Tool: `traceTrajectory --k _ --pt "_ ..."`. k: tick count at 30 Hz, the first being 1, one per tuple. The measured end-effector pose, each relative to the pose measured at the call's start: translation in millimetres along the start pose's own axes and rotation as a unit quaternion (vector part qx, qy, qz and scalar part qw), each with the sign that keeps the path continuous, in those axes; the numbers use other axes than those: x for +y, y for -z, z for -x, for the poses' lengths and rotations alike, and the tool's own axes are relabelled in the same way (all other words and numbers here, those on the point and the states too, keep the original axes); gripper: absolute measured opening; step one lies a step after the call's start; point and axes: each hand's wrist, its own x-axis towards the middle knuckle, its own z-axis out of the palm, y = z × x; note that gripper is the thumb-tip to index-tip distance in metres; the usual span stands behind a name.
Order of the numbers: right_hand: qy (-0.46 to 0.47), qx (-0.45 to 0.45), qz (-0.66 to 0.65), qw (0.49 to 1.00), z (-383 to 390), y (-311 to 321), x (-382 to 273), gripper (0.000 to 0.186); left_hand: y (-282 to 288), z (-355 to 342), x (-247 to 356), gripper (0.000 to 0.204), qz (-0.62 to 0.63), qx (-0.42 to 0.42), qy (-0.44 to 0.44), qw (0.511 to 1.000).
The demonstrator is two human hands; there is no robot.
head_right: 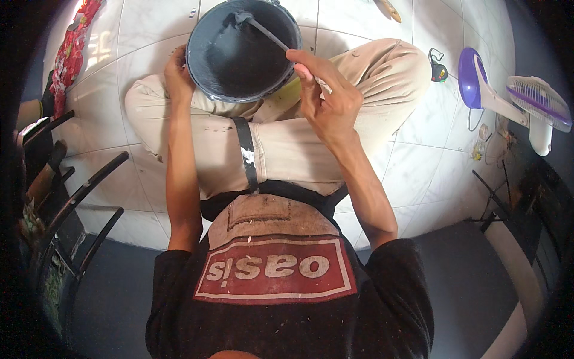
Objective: The person sits on the floor and stirs dark paint in a bucket with a stick. They then pick up a paintbrush, dip it into the paint, and apply paint to a nearby door.
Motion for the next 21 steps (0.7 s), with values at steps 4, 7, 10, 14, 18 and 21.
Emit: traceTrajectory --k 4,7,10,14,18,21 --pt "0.0 0.003 0.002 1.0 0.9 1.2 -1.3 0.013 0.6 -1.4 -2.7 0.036 -0.002 -0.002 0.008 1.0" --pt "0.004 0.01 -0.002 1.0 -0.6 2.6 -0.5 0.014 0.4 -0.5 -1.6 0.036 0.005 0.0 0.011 1.0" --pt "0.0 0.016 -0.011 1.0 -0.7 3.4 0.2 0.013 1.0 0.2 1.1 0.035 -0.009 0.0 0.009 1.0" --pt "0.01 0.016 -0.008 1.0 -0.6 4.3 1.9 0.013 0.2 0.6 1.9 0.034 0.006 0.007 0.012 1.0" --pt "0.009 0.021 0.002 1.0 -2.5 5.0 1.4 0.013 0.9 0.6 3.6 0.033 0.014 0.005 0.002 1.0" --pt "0.004 0.022 -0.006 1.0 -2.8 5.3 2.6 0.013 0.7 0.4 2.1 0.033 0.023 0.004 0.004 1.0"
